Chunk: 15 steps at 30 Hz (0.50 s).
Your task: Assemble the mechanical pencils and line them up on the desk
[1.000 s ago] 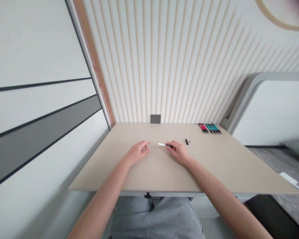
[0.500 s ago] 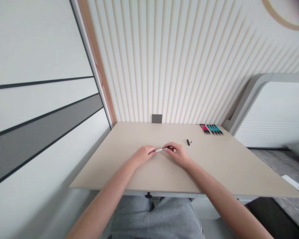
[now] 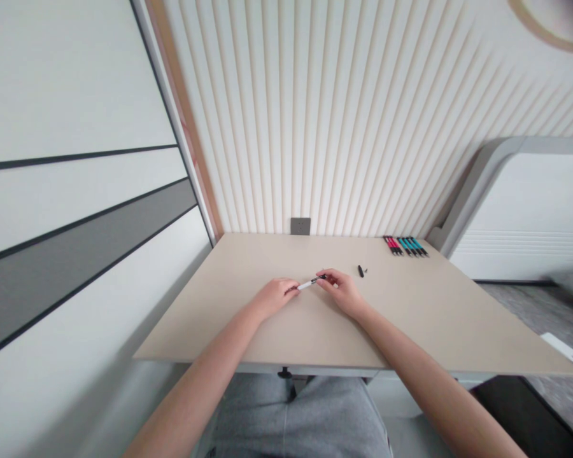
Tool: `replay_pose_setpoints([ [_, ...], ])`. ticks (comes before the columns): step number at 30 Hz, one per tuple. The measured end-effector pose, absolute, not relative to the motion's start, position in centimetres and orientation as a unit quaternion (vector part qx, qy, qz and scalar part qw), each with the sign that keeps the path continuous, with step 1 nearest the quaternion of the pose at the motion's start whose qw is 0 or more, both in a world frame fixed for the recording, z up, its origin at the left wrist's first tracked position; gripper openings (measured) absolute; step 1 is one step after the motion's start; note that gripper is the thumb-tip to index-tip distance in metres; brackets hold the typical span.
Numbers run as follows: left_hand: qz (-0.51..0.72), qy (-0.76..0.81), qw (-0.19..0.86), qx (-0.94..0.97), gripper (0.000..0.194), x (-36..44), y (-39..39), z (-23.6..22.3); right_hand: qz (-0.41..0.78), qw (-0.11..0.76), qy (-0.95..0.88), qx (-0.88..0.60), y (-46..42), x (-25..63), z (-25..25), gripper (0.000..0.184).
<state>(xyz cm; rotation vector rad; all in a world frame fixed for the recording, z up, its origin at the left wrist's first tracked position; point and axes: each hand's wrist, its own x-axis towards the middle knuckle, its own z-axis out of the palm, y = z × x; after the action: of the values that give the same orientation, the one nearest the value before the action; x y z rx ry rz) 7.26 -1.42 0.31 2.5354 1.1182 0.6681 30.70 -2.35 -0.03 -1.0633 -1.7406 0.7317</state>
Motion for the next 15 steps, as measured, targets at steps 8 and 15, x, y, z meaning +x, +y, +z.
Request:
replay_pose_setpoints([
  [8, 0.238, 0.393, 0.146, 0.876, 0.020, 7.20, -1.51, 0.36, 0.305, 0.468, -0.700, -0.446, -1.92, 31.02, -0.48, 0.033],
  [15, 0.253, 0.396, 0.135, 0.872, 0.023, 6.99, -1.59, 0.62, 0.380, 0.498, -0.656, -0.422, -1.62, 31.30, -0.16, 0.036],
])
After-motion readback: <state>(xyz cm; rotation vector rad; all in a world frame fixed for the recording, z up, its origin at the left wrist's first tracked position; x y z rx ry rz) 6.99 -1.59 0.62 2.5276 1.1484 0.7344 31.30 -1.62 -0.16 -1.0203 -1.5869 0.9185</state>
